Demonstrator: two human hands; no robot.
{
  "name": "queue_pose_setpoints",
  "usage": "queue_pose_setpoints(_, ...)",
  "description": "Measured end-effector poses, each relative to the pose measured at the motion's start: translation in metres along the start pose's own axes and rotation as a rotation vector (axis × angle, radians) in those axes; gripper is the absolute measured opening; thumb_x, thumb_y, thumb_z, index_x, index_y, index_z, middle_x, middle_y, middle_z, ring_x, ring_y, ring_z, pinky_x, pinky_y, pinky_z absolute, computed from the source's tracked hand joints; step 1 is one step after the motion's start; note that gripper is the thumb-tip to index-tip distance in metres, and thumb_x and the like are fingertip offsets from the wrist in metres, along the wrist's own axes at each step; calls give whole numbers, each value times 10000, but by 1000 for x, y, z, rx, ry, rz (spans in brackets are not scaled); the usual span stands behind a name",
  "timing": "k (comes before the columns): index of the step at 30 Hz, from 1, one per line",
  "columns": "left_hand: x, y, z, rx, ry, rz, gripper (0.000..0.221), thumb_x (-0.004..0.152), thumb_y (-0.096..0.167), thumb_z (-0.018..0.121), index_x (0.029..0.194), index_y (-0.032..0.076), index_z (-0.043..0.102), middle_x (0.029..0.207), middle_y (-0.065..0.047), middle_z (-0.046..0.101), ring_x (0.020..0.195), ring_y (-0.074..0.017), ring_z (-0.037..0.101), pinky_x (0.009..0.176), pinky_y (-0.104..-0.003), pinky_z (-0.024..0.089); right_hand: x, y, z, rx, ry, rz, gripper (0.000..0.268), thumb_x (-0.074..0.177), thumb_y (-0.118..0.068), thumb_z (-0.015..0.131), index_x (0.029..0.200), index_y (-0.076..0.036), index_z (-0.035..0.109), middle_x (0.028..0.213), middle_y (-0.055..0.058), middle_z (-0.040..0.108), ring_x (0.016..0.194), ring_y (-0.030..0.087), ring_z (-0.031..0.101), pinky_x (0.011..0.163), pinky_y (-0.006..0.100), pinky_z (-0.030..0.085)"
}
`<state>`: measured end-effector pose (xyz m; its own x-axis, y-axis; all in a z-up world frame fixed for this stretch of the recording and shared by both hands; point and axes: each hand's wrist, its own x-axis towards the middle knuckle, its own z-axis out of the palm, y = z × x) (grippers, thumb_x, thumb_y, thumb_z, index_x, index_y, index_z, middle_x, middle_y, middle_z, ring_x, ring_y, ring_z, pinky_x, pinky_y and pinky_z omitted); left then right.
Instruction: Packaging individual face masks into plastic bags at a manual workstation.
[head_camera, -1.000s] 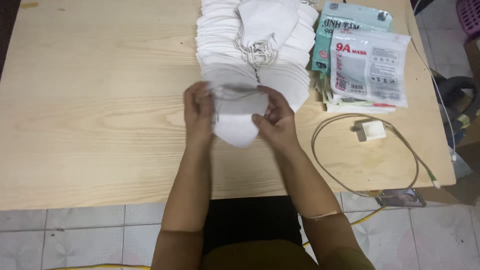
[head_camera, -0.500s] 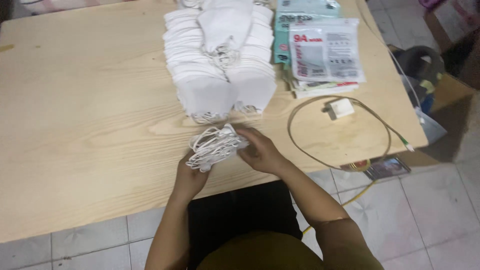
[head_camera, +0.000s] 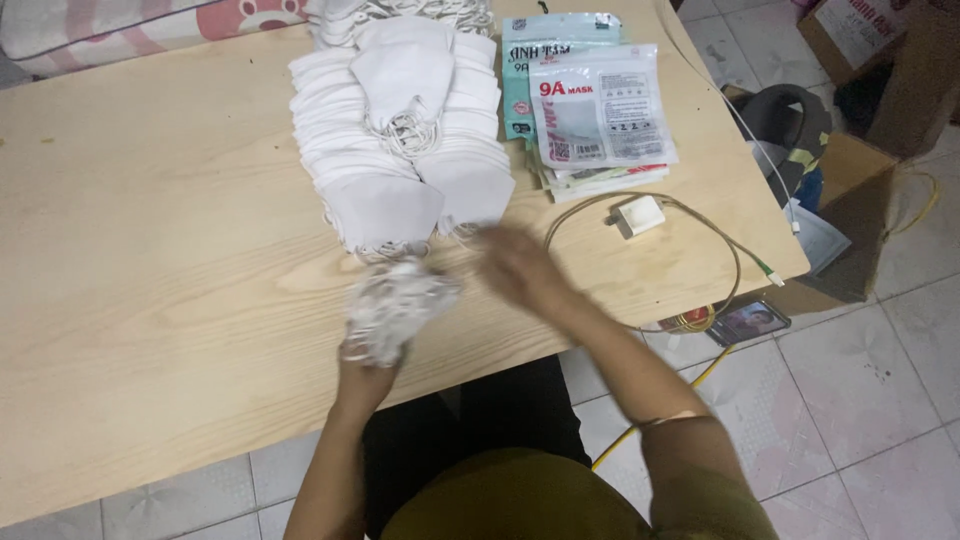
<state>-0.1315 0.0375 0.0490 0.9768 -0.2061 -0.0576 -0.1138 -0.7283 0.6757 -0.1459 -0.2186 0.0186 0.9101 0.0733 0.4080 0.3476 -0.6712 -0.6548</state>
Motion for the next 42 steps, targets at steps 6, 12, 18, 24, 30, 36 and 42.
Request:
queue_pose_setpoints(6,-3,-80,-37,-1172,144,-388,566,831,-61,651,1378,-79,509,1408,-227,589,1163,-385,633,921,-537,609,23,108,-112,-1090,-265,487,881,846,-64,592,1645,-135,226,1695,203,219,1535,455,189,1244,601,121)
queue_pose_setpoints(12,-20,-156,-74,-1394,341,-221,900,758,31,779,1550,272,428,1435,9,596,1090,-142,639,684,-305,616,4,144,-140,-1377,-13,89,314,787,-247,626,1083,-198,720,940,47,740,872,298,695,924,444,465)
queue_pose_setpoints(18,-53,-179,-132,-1361,618,-224,757,838,20,736,1528,228,505,1289,6,654,1000,-131,641,667,-265,580,-5,48,-76,-1028,-219,193,610,980,-209,531,1585,-188,450,922,124,735,629,349,664,470,501,499)
queue_pose_setpoints(24,-80,-203,-148,-1414,655,-78,834,849,66,773,1587,263,437,1474,-25,600,1068,-211,664,647,-263,587,60,-110,66,179,-353,207,856,880,-19,498,1639,-243,173,1715,53,302,605,173,642,634,316,525)
queue_pose_setpoints(30,-84,-184,-146,-1119,656,-210,631,831,-22,718,1426,19,513,1197,-123,612,835,-210,595,562,-312,590,68,-83,135,751,-500,210,630,943,-131,730,1511,-173,459,1361,132,663,1166,249,713,1013,398,641)
queue_pose_setpoints(36,-55,-128,-78,-608,-350,-557,1161,861,415,769,1504,-228,47,931,-351,741,966,-454,729,867,-557,525,32,-45,92,1376,-605,690,463,995,-288,585,1402,-72,625,972,22,692,892,142,701,855,389,623)
queue_pose_setpoints(42,-30,-27,-53,-307,-576,115,720,862,380,725,1364,-65,467,1306,-374,568,1269,-571,518,1087,-625,420,-40,-9,47,764,-500,558,574,710,-13,910,1258,-24,738,1162,202,758,1048,299,692,953,472,582)
